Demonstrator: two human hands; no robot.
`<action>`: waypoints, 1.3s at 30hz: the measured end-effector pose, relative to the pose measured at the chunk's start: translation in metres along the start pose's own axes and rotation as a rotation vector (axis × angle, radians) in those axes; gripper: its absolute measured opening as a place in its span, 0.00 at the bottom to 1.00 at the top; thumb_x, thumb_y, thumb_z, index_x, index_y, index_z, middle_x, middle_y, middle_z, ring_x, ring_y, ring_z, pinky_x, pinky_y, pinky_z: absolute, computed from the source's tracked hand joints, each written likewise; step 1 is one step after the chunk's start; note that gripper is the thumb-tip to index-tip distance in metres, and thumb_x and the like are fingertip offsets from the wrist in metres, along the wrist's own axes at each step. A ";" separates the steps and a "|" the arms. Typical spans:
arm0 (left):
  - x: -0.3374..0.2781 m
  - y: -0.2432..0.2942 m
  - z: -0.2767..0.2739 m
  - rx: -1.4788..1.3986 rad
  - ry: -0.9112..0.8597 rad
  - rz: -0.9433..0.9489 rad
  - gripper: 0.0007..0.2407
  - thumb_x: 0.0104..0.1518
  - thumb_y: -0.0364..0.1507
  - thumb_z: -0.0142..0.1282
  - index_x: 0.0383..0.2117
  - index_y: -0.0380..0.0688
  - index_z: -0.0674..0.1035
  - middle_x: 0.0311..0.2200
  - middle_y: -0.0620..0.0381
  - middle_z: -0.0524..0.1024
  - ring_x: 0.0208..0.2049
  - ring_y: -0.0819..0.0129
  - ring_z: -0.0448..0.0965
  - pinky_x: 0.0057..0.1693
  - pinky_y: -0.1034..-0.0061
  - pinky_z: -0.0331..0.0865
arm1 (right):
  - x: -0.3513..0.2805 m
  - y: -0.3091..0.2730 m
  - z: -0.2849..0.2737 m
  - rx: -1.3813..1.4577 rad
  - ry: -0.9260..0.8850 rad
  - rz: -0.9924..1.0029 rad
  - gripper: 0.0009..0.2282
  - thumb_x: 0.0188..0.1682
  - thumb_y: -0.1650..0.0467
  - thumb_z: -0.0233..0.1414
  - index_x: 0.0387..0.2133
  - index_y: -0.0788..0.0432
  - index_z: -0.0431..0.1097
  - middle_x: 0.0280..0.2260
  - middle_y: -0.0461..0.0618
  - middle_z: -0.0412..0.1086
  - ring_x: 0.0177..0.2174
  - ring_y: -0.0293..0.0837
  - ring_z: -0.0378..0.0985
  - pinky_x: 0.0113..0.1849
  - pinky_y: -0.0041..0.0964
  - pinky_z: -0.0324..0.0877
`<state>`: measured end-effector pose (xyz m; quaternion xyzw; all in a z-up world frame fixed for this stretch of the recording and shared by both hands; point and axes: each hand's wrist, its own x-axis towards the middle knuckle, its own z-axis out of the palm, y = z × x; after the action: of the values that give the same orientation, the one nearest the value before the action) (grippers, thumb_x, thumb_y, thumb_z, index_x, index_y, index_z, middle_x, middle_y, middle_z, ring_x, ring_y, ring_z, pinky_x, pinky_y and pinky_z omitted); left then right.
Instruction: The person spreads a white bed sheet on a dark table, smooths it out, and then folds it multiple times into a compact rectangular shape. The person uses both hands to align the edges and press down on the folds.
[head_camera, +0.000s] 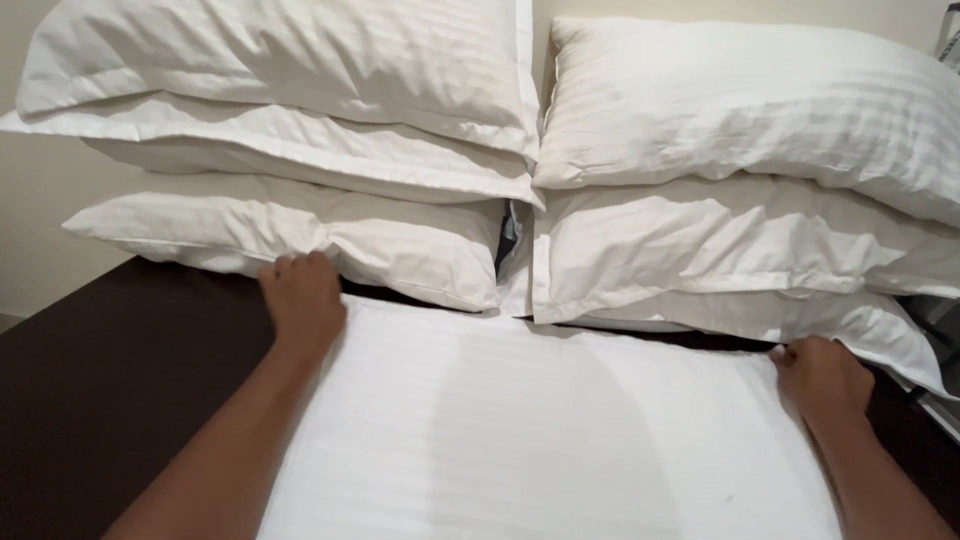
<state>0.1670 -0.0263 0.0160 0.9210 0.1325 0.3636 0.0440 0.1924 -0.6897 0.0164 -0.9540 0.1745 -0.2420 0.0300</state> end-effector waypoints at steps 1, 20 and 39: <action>0.001 0.014 -0.002 0.000 0.097 0.072 0.07 0.43 0.27 0.64 0.26 0.42 0.80 0.28 0.48 0.80 0.36 0.52 0.79 0.45 0.59 0.64 | 0.004 -0.005 -0.003 -0.085 0.080 -0.088 0.13 0.51 0.60 0.58 0.37 0.56 0.82 0.38 0.59 0.80 0.39 0.58 0.82 0.39 0.53 0.76; -0.032 0.036 0.011 -0.050 -0.691 0.314 0.27 0.65 0.50 0.30 0.71 0.66 0.55 0.74 0.66 0.46 0.75 0.62 0.42 0.74 0.58 0.39 | -0.078 -0.118 -0.001 0.267 -0.396 -0.530 0.34 0.53 0.52 0.43 0.69 0.55 0.49 0.71 0.51 0.47 0.68 0.47 0.48 0.65 0.39 0.47; -0.057 0.133 -0.015 -0.485 -0.494 0.461 0.17 0.61 0.40 0.46 0.46 0.45 0.82 0.51 0.46 0.79 0.52 0.52 0.79 0.59 0.62 0.71 | -0.082 -0.087 -0.032 0.432 -0.362 -0.420 0.27 0.53 0.54 0.43 0.58 0.57 0.70 0.58 0.55 0.73 0.58 0.52 0.75 0.60 0.40 0.65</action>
<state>0.1452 -0.1704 0.0128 0.9490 -0.1812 0.1528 0.2077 0.1377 -0.5785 0.0205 -0.9682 -0.0887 -0.1011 0.2111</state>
